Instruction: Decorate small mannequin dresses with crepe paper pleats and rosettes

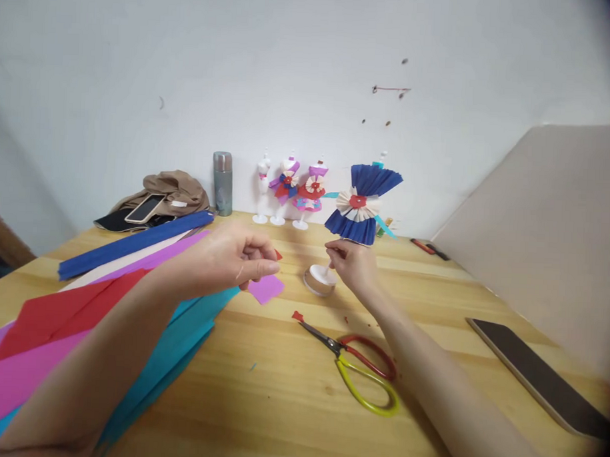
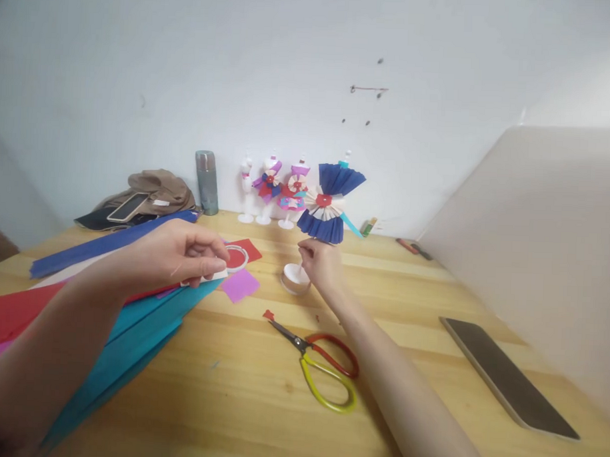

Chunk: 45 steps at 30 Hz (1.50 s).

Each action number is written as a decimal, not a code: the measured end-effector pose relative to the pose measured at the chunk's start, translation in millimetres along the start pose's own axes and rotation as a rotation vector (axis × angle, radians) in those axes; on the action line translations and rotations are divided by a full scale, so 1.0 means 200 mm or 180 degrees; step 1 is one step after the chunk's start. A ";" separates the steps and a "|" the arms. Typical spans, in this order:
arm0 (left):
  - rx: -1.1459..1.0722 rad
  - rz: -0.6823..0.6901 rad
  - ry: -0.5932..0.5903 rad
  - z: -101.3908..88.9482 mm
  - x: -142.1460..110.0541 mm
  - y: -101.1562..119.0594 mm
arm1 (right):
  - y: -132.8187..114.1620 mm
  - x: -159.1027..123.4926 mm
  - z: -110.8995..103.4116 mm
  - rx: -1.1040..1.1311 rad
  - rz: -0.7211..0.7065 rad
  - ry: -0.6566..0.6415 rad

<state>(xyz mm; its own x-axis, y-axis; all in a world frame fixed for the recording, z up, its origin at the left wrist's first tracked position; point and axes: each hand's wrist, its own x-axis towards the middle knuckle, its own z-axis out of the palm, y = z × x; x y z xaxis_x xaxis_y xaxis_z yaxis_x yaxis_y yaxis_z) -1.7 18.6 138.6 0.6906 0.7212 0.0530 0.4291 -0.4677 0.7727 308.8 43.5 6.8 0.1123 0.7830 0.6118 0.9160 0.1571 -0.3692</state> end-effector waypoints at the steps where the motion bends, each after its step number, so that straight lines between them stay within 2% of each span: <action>1: 0.0028 -0.0003 -0.0022 0.00 0.00 0.00 | 0.02 0.00 0.01 -0.0046 0.0015 0.0009; 8: 0.0483 0.0190 -0.0146 -0.01 0.01 -0.02 | 0.11 -0.03 0.09 -0.0435 -0.0074 0.0154; 13: 0.0559 0.0127 -0.0274 -0.01 0.02 -0.01 | 0.15 -0.04 0.11 -0.0630 -0.0171 0.0083; 23: 0.0974 0.0155 -0.0452 0.00 0.03 -0.02 | 0.19 -0.05 0.13 -0.0708 -0.0057 -0.0055; 28: 0.1344 0.0217 -0.0696 0.01 0.04 -0.02 | 0.17 -0.04 0.11 -0.0609 0.0120 -0.0240; 33: 0.1549 0.0308 -0.0912 0.01 0.03 -0.04 | 0.19 -0.02 0.10 -0.0459 0.0391 -0.0612; 39: 0.1714 0.0144 -0.1325 0.03 0.01 -0.06 | 0.30 0.11 0.09 -0.0321 0.0779 -0.1093; 45: 0.1780 -0.0014 -0.1453 0.06 0.01 -0.07 | 0.44 0.33 0.16 -0.0364 0.0974 -0.1150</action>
<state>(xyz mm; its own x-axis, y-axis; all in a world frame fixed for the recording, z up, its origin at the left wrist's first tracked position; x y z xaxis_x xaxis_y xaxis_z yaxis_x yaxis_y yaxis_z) 1.7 20.7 121.1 0.8101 0.4956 -0.3134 0.5820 -0.7449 0.3263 385.2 128.8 -8.3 0.2608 0.9449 0.1977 0.9005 -0.1643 -0.4026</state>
